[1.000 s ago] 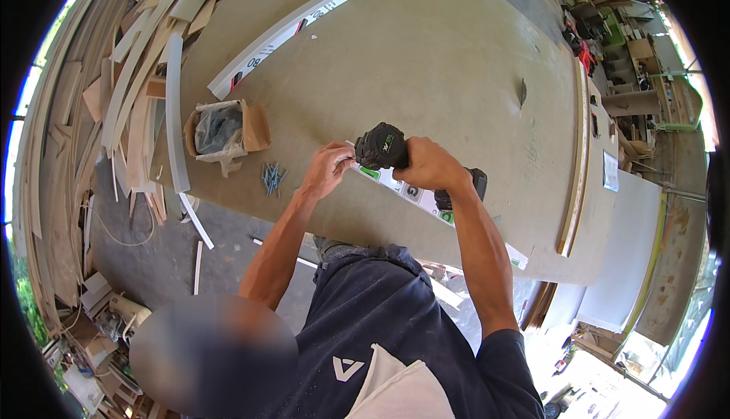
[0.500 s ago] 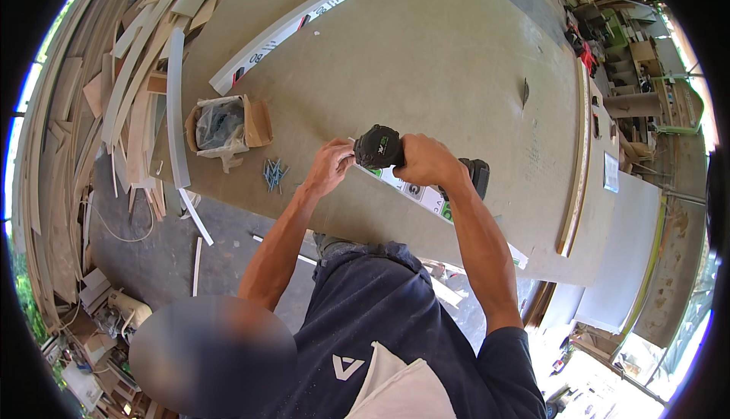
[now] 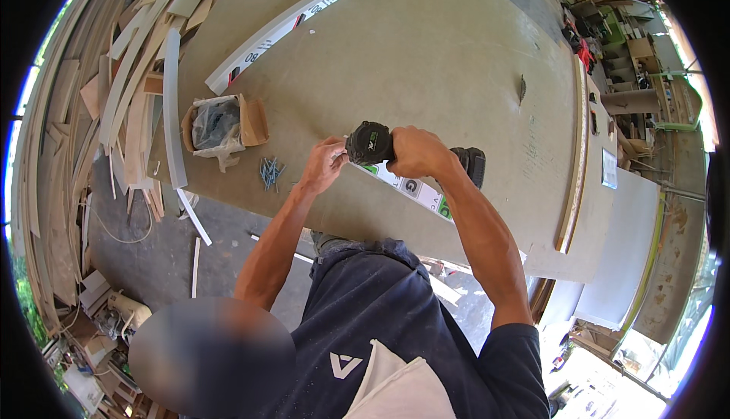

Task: The person walks to a workbench in a cluttered workshop and uses a cordless drill to drive screws into a long white plastic strip, securing it to a large flat board. The person repeatedly picks up screws and aligns the strip before drilling.

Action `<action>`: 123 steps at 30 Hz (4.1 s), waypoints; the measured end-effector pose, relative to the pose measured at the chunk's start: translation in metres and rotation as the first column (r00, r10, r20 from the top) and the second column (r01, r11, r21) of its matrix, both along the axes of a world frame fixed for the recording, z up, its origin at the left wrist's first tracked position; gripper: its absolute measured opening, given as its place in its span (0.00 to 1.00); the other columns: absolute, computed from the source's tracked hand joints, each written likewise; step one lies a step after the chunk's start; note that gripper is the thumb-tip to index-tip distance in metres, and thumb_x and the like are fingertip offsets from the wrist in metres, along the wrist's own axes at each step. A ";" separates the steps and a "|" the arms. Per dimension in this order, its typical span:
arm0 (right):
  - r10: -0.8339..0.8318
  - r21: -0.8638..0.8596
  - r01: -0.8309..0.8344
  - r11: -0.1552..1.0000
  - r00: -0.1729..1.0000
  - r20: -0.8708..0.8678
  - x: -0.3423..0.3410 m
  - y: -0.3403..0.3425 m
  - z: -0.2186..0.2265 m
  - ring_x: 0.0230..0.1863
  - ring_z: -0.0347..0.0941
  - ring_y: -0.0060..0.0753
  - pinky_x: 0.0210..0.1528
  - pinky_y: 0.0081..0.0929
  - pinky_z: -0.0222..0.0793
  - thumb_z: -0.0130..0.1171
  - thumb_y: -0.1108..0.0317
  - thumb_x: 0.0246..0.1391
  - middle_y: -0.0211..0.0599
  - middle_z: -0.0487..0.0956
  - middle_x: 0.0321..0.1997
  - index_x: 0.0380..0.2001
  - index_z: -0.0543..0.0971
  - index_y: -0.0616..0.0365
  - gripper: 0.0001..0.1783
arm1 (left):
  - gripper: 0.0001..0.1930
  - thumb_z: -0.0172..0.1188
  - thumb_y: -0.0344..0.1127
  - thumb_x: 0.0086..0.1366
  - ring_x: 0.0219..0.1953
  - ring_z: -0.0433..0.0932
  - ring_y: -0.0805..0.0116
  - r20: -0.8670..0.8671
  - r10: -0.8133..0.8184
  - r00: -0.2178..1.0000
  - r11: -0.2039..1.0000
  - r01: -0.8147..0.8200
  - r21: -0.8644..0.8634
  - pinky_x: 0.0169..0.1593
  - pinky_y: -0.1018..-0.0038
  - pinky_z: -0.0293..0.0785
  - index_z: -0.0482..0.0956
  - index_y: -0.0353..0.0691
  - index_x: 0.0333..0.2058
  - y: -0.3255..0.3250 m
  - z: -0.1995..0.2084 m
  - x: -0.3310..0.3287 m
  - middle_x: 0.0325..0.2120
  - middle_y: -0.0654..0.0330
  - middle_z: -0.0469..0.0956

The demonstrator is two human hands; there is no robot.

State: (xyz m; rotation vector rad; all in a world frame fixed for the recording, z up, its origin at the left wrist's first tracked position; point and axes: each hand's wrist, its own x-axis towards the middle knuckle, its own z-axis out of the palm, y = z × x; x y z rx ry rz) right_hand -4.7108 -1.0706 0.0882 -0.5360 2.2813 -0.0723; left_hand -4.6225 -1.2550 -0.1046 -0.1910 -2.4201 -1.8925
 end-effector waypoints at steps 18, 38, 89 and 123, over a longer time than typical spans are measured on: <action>-0.018 -0.078 0.013 0.997 0.998 -0.056 0.003 0.007 -0.013 0.40 0.82 0.59 0.45 0.47 0.77 0.66 0.67 0.40 0.56 0.84 0.34 0.36 0.82 0.64 0.18 | 0.09 0.64 0.15 0.57 0.38 0.82 0.52 -0.045 0.057 0.997 0.997 -0.059 -0.044 0.45 0.66 0.77 0.80 0.30 0.37 0.001 -0.015 0.002 0.38 0.51 0.82; -0.077 -0.018 0.077 0.997 0.997 -0.019 0.005 0.002 -0.009 0.42 0.82 0.58 0.47 0.47 0.78 0.65 0.67 0.40 0.55 0.85 0.37 0.37 0.82 0.63 0.18 | 0.11 0.61 0.34 0.66 0.41 0.82 0.63 0.366 -0.003 0.931 0.991 -0.046 0.125 0.46 0.66 0.77 0.82 0.35 0.44 0.011 -0.044 -0.029 0.39 0.51 0.84; -0.051 0.062 0.052 0.997 0.999 -0.021 0.002 0.008 -0.047 0.37 0.82 0.58 0.43 0.40 0.77 0.70 0.75 0.36 0.55 0.84 0.33 0.38 0.83 0.61 0.19 | 0.17 0.72 0.45 0.58 0.34 0.83 0.58 0.442 -0.020 0.897 0.989 -0.048 0.142 0.44 0.64 0.75 0.83 0.34 0.32 0.009 -0.041 -0.037 0.29 0.50 0.84; -0.846 -0.922 0.379 -0.081 0.463 0.265 0.005 0.196 -0.141 0.37 0.74 0.18 0.45 0.24 0.71 0.74 0.71 0.52 0.24 0.81 0.37 0.38 0.81 0.55 0.12 | 0.18 0.72 0.26 0.55 0.52 0.81 0.53 0.201 -0.191 0.961 0.975 0.209 -0.072 0.59 0.61 0.74 0.79 0.35 0.45 -0.026 -0.018 0.014 0.46 0.52 0.83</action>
